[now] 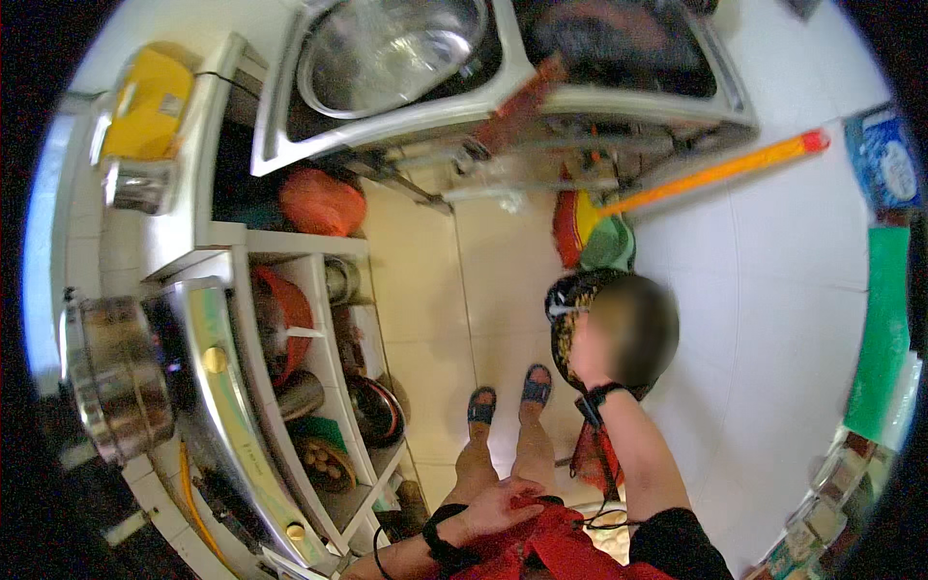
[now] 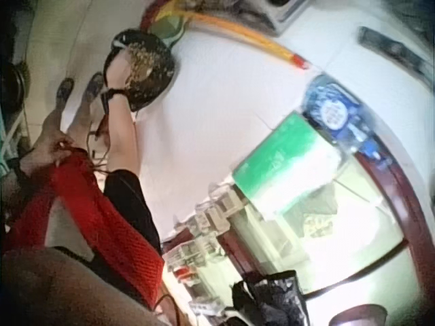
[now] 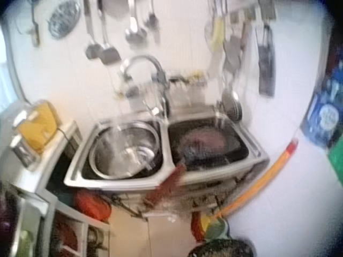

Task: The person stirs food in a pan, washes their hands at a sink, retrieves a steamer pot and tray from a shelf, fills the pot with water, and brushes oil onto the steamer tray.

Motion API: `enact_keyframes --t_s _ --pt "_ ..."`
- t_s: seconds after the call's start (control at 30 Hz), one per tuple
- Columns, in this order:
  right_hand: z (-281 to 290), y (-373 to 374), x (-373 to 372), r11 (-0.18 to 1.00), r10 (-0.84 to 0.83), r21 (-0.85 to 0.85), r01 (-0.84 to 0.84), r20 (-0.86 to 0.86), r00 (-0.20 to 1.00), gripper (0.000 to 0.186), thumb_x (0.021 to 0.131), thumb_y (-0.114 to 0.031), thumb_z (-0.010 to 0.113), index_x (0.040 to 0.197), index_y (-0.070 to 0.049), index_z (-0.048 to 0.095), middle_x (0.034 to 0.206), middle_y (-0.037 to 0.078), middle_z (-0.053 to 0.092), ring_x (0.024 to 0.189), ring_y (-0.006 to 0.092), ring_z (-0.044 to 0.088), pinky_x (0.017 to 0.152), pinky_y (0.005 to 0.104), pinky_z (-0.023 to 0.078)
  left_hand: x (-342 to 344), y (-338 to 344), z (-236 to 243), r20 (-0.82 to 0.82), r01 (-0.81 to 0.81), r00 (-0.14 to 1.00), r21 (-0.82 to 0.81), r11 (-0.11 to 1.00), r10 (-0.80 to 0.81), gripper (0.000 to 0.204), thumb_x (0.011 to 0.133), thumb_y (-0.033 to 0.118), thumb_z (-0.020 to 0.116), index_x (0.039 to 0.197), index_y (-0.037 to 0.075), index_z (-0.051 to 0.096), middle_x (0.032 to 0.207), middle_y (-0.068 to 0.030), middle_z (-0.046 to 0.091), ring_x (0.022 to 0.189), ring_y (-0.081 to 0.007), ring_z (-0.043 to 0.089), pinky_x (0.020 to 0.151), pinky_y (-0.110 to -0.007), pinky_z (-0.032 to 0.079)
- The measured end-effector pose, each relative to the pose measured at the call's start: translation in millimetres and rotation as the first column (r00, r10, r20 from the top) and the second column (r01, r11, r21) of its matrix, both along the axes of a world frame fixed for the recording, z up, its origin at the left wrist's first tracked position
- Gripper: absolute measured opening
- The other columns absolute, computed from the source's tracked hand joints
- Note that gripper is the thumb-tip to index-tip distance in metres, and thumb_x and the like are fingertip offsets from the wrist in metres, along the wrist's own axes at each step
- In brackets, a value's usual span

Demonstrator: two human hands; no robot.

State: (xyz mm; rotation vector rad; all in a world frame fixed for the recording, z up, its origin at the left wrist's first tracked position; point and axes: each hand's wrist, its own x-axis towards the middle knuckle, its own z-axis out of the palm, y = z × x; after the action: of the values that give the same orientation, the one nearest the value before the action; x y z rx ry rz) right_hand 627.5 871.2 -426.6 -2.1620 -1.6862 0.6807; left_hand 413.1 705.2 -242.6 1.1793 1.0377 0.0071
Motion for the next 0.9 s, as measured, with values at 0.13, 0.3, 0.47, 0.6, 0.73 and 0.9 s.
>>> enact_keyframes --t_s 0.13,0.3,0.47,0.6,0.73,0.9 --pt "67.0 -8.4 19.0 0.929 0.359 -0.099 -0.356 0.471 0.806 0.025 0.084 -0.008 0.045 0.106 0.0 0.054 0.1 0.016 0.057 0.088 0.0293 0.053 0.079 0.0367 0.044 -14.0 39.1 54.7 -0.016 -0.08 0.997 0.103 0.992 0.082 0.034 0.082 0.024 0.067 0.109 0.004 0.06 0.098 -0.0124 0.059 0.082 -0.0223 0.06 0.07 -0.032 0.048" --pt "175.4 -12.6 33.7 0.86 0.502 -0.043 -0.508 0.249 0.828 0.027 0.085 -0.015 0.054 0.108 -0.002 0.056 0.096 0.013 0.061 0.083 0.0226 0.058 0.076 0.0337 0.048 -63.9 66.2 109.5 0.059 -0.247 0.968 0.37 0.896 0.242 0.035 0.081 0.023 0.066 0.112 0.007 0.061 0.096 -0.0135 0.059 0.088 -0.0282 0.057 0.076 -0.036 0.046" --pt "179.3 20.2 63.9 0.907 0.366 -0.157 -0.392 -0.167 0.915 0.032 0.075 -0.013 0.065 0.103 -0.003 0.058 0.07 0.01 0.062 0.061 0.0185 0.061 0.059 0.033 0.051 -99.8 127.2 153.9 0.06 -0.317 0.941 0.49 0.812 0.332 0.035 0.081 0.029 0.066 0.108 0.007 0.06 0.091 -0.0131 0.057 0.089 -0.0277 0.055 0.077 -0.037 0.046" --pt "273.8 69.0 30.3 0.905 0.333 -0.204 -0.372 -0.202 0.921 0.029 0.076 -0.007 0.061 0.104 -0.001 0.056 0.068 0.007 0.058 0.056 0.0161 0.058 0.052 0.0283 0.047 -143.7 156.9 154.1 0.101 -0.373 0.918 0.545 0.751 0.383 0.037 0.076 0.031 0.066 0.104 0.007 0.062 0.092 -0.0134 0.056 0.087 -0.0264 0.058 0.077 -0.036 0.047" --pt "321.1 111.3 -3.5 0.914 0.228 -0.205 -0.351 -0.456 0.86 0.029 0.079 -0.004 0.059 0.108 -0.001 0.054 0.072 0.005 0.056 0.062 0.0131 0.055 0.057 0.0277 0.047 -155.9 173.9 157.6 0.174 -0.496 0.866 0.426 0.757 0.469 0.038 0.076 0.032 0.066 0.102 0.006 0.062 0.091 -0.0138 0.057 0.088 -0.0264 0.058 0.079 -0.034 0.046" --pt "395.1 181.2 -96.8 0.775 0.461 -0.219 -0.593 -0.445 0.768 0.029 0.081 -0.006 0.058 0.11 -0.001 0.055 0.073 0.004 0.056 0.062 0.0111 0.052 0.06 0.0259 0.047 -178.6 181.5 163.4 0.138 -0.55 0.816 0.481 0.683 0.561 0.032 0.08 0.03 0.065 0.101 0.006 0.064 0.095 -0.0139 0.061 0.089 -0.0251 0.059 0.078 -0.035 0.048"
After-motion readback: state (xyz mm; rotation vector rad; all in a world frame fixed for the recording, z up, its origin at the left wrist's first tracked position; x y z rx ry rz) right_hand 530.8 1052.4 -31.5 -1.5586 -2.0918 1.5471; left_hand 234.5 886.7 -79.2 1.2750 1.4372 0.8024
